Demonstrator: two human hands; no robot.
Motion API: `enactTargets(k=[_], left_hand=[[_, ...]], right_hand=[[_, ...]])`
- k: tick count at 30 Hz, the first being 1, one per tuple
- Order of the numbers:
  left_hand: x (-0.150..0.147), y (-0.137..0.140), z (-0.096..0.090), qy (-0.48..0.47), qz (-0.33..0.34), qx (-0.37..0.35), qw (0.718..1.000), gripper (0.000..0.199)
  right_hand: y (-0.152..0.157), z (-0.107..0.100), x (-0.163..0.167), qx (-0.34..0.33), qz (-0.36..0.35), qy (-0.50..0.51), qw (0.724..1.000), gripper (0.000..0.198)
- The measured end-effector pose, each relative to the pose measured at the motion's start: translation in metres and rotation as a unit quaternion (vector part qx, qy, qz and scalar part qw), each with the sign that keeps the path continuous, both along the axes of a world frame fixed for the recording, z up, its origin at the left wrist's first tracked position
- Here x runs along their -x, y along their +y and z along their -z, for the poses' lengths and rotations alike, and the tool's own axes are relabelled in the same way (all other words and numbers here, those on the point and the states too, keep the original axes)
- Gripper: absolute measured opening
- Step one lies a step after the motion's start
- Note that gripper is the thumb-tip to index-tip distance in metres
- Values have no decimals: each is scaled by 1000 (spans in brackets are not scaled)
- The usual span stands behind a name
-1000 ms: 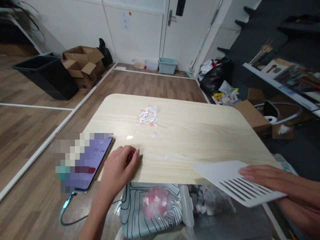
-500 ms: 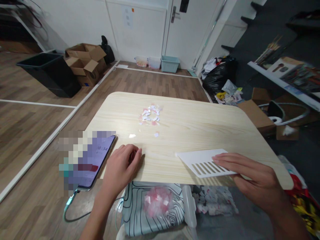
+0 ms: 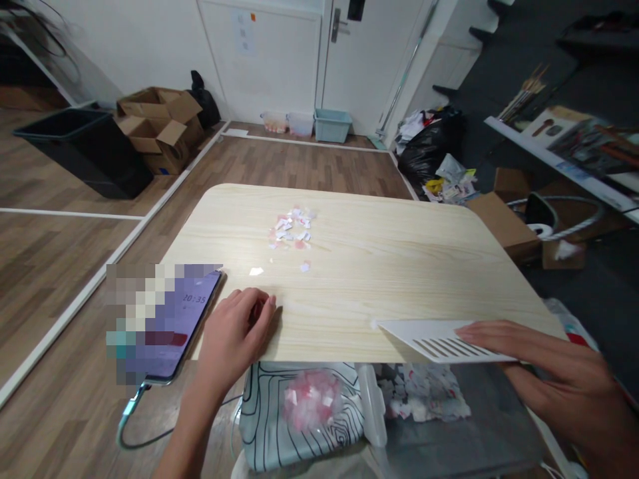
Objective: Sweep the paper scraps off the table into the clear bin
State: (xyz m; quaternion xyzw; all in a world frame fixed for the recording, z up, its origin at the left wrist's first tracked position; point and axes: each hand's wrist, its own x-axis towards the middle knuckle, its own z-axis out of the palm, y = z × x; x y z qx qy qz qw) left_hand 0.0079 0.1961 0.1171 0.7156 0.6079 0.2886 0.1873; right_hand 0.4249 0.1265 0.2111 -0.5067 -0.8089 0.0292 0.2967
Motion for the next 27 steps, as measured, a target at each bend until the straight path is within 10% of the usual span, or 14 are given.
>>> enactTargets(k=[16,27], left_hand=[[0,0,1,6,-5,6,1000,37],[0,1,-1,3,6,-6,1000,35]], right_hand=[[-6,12,36,-15,153,-82,985,32],[-17,18,68,212,254,37,943,44]])
